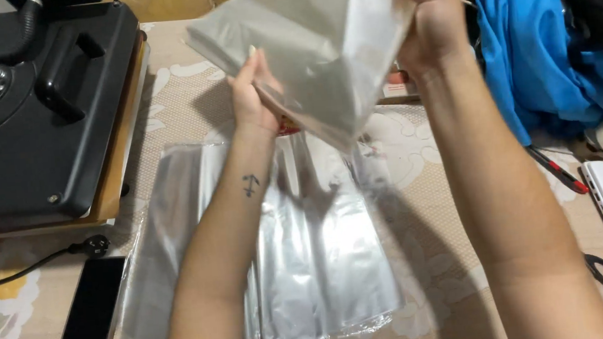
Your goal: The person is preparing clear plastic wrapping paper by arranging sheets on a table, applying adhesive tape, and using scissors to cut.
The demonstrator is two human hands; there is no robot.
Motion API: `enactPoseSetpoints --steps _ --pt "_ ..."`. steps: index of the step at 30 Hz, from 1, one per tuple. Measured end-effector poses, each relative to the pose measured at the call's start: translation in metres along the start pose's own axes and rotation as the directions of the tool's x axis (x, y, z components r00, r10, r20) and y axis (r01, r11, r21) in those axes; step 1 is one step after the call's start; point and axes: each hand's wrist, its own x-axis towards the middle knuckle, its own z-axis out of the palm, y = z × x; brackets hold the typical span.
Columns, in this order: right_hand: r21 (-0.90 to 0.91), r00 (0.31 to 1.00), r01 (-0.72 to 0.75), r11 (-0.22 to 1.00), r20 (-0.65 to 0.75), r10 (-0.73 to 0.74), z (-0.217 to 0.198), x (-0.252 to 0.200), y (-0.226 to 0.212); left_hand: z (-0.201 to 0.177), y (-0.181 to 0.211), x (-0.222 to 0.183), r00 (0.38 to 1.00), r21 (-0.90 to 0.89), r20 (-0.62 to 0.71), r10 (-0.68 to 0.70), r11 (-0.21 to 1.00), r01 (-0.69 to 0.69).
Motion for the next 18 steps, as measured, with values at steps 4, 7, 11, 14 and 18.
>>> enactPoseSetpoints --steps 4,7,11,14,18 --pt "-0.141 0.988 -0.138 0.98 -0.085 0.127 -0.006 0.003 0.035 0.039 0.049 0.012 0.988 0.309 -0.08 0.129 0.946 -0.098" --pt "-0.132 0.978 -0.208 0.969 -0.038 0.204 -0.036 0.021 0.074 0.034 0.061 0.054 0.98 0.492 0.123 0.154 0.848 -0.195" --pt "0.051 0.982 -0.147 0.988 -0.109 0.152 -0.076 0.047 0.125 0.032 0.065 0.102 0.995 0.607 0.081 0.05 0.79 -0.089" --pt "0.157 0.903 -0.23 0.96 -0.333 0.271 -0.083 0.039 0.153 0.007 0.061 0.14 0.997 0.706 0.072 0.031 0.705 -0.073" --pt "0.255 0.802 -0.293 0.922 -0.459 0.382 -0.128 0.041 0.214 -0.022 0.047 0.162 0.997 0.885 0.063 0.035 0.46 -0.072"
